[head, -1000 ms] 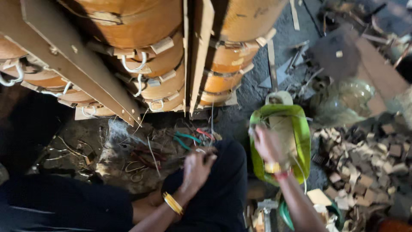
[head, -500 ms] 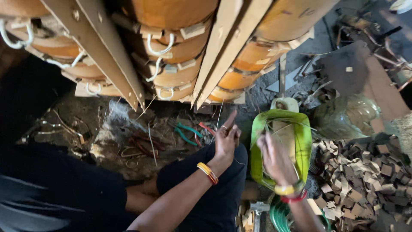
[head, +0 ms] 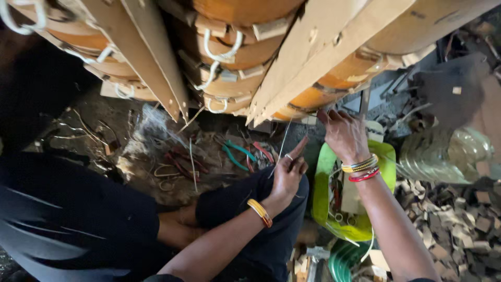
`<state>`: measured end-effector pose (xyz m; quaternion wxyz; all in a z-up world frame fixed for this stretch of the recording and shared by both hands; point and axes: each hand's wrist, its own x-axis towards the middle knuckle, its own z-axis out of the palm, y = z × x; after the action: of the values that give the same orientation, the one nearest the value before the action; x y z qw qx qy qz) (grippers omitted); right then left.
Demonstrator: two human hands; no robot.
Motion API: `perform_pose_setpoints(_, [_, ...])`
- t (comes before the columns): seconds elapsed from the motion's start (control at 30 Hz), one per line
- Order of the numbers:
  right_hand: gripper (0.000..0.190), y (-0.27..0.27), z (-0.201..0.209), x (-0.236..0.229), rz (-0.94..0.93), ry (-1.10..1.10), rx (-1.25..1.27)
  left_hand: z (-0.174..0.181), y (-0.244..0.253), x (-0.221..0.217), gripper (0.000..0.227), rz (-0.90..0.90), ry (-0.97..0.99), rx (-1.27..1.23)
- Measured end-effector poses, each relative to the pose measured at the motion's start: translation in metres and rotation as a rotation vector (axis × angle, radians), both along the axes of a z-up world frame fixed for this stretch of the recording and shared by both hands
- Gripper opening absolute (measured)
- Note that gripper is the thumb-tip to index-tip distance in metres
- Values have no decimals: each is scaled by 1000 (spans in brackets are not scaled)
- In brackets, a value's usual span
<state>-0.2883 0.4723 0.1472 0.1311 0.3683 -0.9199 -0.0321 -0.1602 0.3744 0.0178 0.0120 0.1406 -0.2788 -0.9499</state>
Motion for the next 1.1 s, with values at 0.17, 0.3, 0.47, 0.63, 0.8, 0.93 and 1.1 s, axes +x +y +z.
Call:
perform_pose_setpoints(0.17, [29, 8, -2, 30, 24, -194, 183, -19, 4, 6, 48, 73, 71, -128])
perform_pose_setpoints(0.3, [22, 14, 3, 16, -37, -83, 160, -18, 3, 16, 47, -26, 39, -120])
perform_pose_setpoints(0.47, [26, 19, -13, 3, 2, 26, 36, -14, 3, 25, 50, -13, 68, -231])
perform_pose_setpoints(0.63, [21, 7, -1, 29, 50, -108, 165, 1, -24, 24, 43, 31, 130, -339])
perform_pose_setpoints(0.8, [27, 16, -8, 14, 14, 85, 118, 11, -23, 34, 42, -28, 134, -392])
perform_pose_setpoints(0.93, [31, 9, -25, 17, -67, -126, 285, 20, -32, 36, 36, -43, 31, -376])
perform_pose_setpoints(1.1, [36, 6, -51, 107, 127, -304, 158, 7, -45, 65, 21, -185, -202, -486])
